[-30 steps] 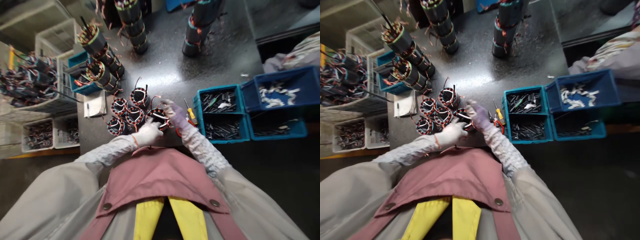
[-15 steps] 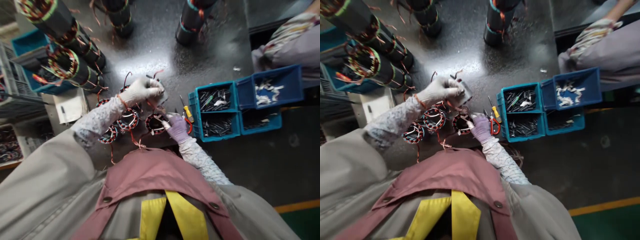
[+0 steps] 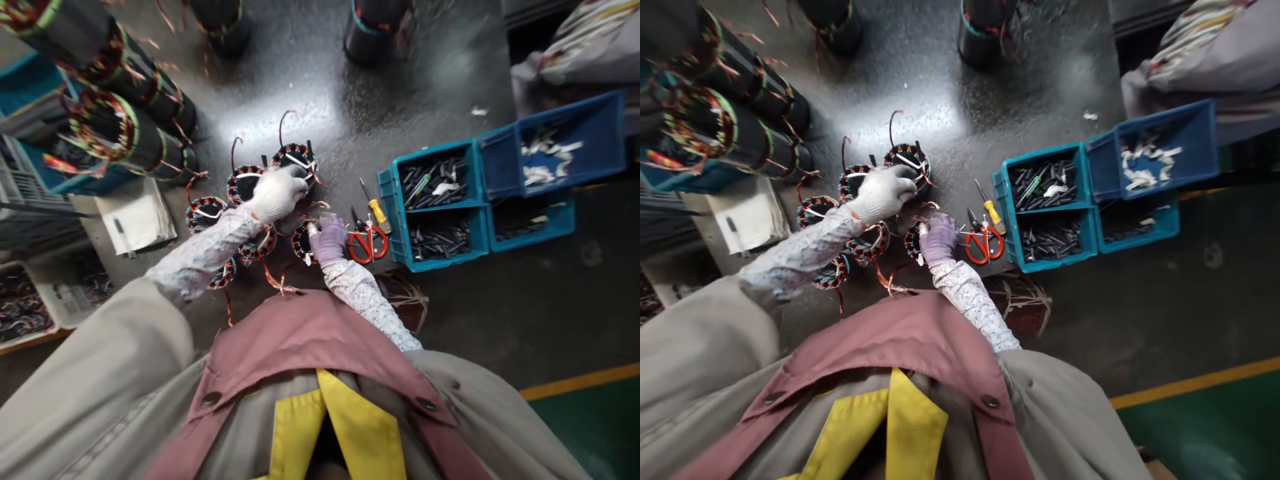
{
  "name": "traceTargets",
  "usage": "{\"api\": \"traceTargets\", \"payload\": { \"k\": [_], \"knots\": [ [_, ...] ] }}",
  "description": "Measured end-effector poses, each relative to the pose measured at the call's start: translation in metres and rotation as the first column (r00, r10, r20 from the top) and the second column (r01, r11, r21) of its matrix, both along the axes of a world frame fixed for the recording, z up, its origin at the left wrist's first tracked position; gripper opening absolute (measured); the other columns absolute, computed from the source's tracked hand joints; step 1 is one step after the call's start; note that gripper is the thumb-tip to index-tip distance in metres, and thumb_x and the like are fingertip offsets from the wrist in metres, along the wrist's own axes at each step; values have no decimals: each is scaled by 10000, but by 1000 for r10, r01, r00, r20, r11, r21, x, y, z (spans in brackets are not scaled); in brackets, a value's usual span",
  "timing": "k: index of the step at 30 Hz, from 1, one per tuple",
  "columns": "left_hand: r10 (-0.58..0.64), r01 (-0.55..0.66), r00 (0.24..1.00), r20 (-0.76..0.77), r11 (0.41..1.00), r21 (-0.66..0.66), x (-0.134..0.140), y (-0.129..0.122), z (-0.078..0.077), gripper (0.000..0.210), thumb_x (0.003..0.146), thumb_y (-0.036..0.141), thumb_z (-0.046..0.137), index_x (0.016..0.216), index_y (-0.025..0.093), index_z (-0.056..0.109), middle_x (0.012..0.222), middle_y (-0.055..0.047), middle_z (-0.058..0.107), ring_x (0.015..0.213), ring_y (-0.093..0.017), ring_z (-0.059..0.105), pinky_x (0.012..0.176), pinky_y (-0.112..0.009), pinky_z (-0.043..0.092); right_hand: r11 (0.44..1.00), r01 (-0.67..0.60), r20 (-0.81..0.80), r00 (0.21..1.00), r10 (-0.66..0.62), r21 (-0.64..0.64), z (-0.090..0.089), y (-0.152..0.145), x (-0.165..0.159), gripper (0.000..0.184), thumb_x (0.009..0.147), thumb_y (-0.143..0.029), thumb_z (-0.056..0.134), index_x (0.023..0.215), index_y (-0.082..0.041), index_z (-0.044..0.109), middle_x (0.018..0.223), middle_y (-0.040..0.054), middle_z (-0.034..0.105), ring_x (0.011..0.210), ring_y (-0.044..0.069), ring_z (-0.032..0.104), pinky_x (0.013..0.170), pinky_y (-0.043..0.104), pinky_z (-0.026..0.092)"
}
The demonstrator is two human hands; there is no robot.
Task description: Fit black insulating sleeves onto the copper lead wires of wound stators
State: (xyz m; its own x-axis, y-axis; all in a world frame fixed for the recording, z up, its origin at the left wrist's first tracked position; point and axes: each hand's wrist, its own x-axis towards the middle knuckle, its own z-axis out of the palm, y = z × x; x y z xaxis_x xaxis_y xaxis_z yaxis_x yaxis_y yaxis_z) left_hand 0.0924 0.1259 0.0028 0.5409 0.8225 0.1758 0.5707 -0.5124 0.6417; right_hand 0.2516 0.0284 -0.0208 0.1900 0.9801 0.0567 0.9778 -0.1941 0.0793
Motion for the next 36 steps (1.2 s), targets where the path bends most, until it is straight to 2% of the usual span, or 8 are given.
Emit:
{"api": "traceTargets", "payload": {
  "k": [3,7,12,17,25,28,31,36],
  "knots": [
    [96,-106,967,235,994,29,-29,-37,-13,296,957,326,506,1065,191,746,1253,-82,689,1112,-223,640,993,-352,487,972,-233,-58,970,235,38,-2,-11,-3,323,973,-246,457,1075,-156,750,1224,176,692,1173,304,579,1046,488,427],
    [102,-99,956,275,995,-26,-43,-84,-41,318,984,327,469,1149,190,703,1218,-88,696,1124,-191,653,991,-314,506,782,-623,-103,778,620,1,12,-46,21,247,971,-284,507,1035,-232,740,1186,101,716,1229,266,558,1136,505,354],
    [-49,55,996,-74,995,82,-7,-97,-40,568,930,349,593,1473,225,484,1493,-144,519,1270,-281,580,1007,-384,487,851,-525,31,851,525,-8,37,-54,53,353,966,-283,520,1260,-175,683,1344,165,637,1298,326,501,1123,559,350],
    [-50,73,902,-429,997,38,34,-75,-15,364,955,213,452,1242,160,669,1167,-195,679,1108,-320,658,884,-400,489,763,-563,109,778,619,-317,40,-47,45,403,895,-373,691,1235,-158,705,1547,196,472,1384,371,432,1107,566,344],
    [-90,38,985,-148,947,-318,28,-74,0,314,886,408,599,1006,148,727,860,-47,724,790,-180,651,691,-257,476,768,-560,60,795,604,-310,42,-70,66,275,895,-283,692,1141,-175,747,1528,156,517,1420,363,425,1106,566,348],
    [10,-38,986,-167,986,-164,26,-93,3,437,913,479,567,1208,173,669,1127,-94,707,951,-213,668,786,-290,502,754,-577,38,786,617,-313,44,-72,72,288,909,-272,668,1167,-164,738,1539,153,506,1422,362,429,1106,568,359],
    [6,-11,916,-400,1000,-9,40,-110,4,672,840,480,674,1427,191,520,1392,-188,577,1121,-308,651,831,-356,513,749,-594,3,783,622,-295,44,-71,72,305,914,-251,648,1191,-150,728,1547,157,494,1430,360,424,1123,574,351],
    [-131,82,868,-478,989,-123,74,-102,5,381,927,348,520,1146,92,698,1068,-233,707,1064,-379,669,867,-479,491,742,-591,-39,790,612,-317,45,-68,71,330,907,-228,622,1199,-116,727,1560,165,475,1433,385,414,1135,576,348]
  ]
}}
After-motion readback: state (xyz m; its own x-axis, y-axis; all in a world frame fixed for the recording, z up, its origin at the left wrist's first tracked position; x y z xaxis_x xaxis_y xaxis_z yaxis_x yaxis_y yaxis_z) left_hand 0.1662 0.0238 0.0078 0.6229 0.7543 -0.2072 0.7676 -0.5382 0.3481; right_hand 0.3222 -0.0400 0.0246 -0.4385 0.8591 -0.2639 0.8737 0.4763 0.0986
